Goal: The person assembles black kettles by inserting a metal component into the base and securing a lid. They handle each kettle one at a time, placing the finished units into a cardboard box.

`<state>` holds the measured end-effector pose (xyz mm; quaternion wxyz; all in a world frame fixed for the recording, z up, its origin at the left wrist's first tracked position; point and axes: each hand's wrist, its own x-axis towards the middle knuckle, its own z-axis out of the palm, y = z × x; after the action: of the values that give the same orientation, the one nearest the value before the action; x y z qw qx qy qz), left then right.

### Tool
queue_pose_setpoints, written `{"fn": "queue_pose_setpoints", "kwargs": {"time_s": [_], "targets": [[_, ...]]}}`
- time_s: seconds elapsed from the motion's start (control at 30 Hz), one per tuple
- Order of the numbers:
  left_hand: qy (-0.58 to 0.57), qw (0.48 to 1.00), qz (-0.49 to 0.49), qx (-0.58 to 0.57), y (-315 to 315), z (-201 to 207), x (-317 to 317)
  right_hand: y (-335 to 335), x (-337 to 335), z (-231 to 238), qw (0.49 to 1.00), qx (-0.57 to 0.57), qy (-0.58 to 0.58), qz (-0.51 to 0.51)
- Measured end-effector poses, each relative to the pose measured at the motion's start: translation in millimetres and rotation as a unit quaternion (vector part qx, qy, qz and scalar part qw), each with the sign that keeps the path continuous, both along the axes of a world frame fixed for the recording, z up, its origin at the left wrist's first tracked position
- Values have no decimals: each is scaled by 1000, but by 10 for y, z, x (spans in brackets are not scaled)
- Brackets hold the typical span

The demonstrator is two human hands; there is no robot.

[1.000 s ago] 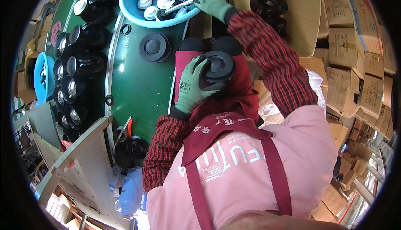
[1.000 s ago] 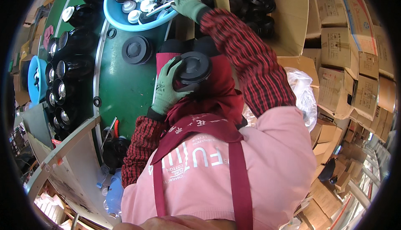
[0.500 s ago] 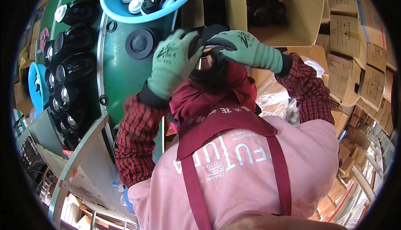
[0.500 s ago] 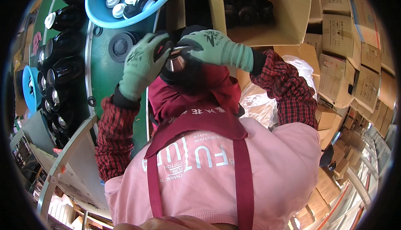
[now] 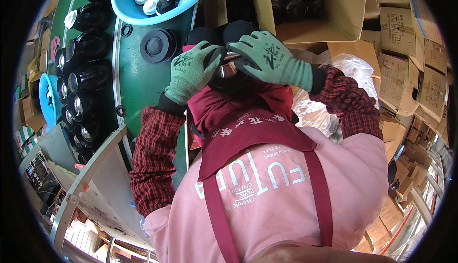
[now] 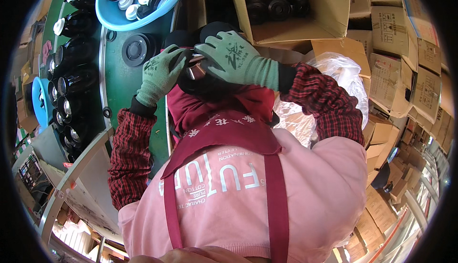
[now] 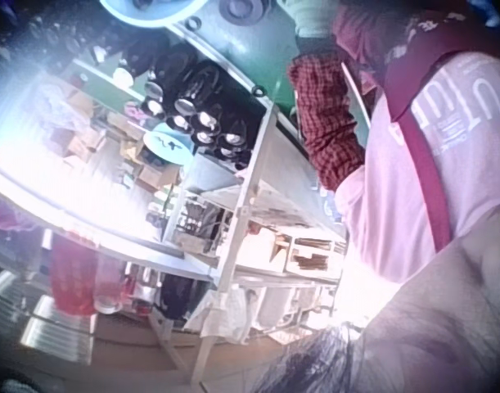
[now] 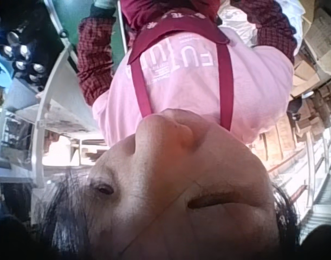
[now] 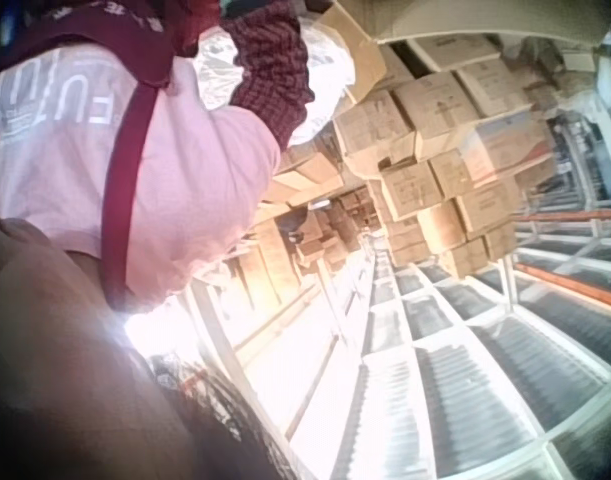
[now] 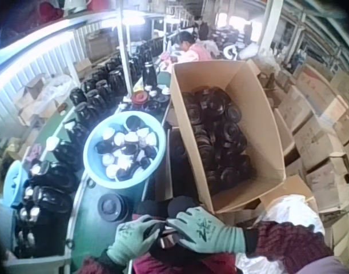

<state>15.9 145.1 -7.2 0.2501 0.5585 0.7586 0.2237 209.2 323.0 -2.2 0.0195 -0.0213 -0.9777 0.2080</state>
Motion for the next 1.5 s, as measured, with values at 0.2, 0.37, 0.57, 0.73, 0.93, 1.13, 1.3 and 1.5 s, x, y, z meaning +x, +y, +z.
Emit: {"fn": "queue_pose_setpoints", "kwargs": {"time_s": [0.2, 0.37, 0.57, 0.73, 0.93, 1.13, 1.3, 1.5], "targets": [[-36, 998, -45, 11, 65, -145, -127, 416, -274, 74, 697, -715, -53, -18], [-111, 989, -9, 97, 26, -1085, -428, -323, -162, -73, 878, -412, 146, 197], [-285, 899, 5, 332, 1137, -821, 65, -1140, -477, 166, 851, -470, 128, 196], [-55, 928, 284, 236, 864, -1556, -185, -393, -681, -171, 917, -118, 327, -194], [-488, 801, 297, -178, -133, -615, -201, -317, -1047, -898, 989, -63, 86, -101], [-117, 950, 126, -260, -202, -219, 111, -734, -1255, -925, 995, -18, 60, -71], [-35, 993, -40, -109, -301, -352, -5, -644, -710, -836, 994, 50, 59, -71], [50, 984, -159, -58, 7, -336, -69, -120, -375, -226, 987, -27, -154, -32]]}}
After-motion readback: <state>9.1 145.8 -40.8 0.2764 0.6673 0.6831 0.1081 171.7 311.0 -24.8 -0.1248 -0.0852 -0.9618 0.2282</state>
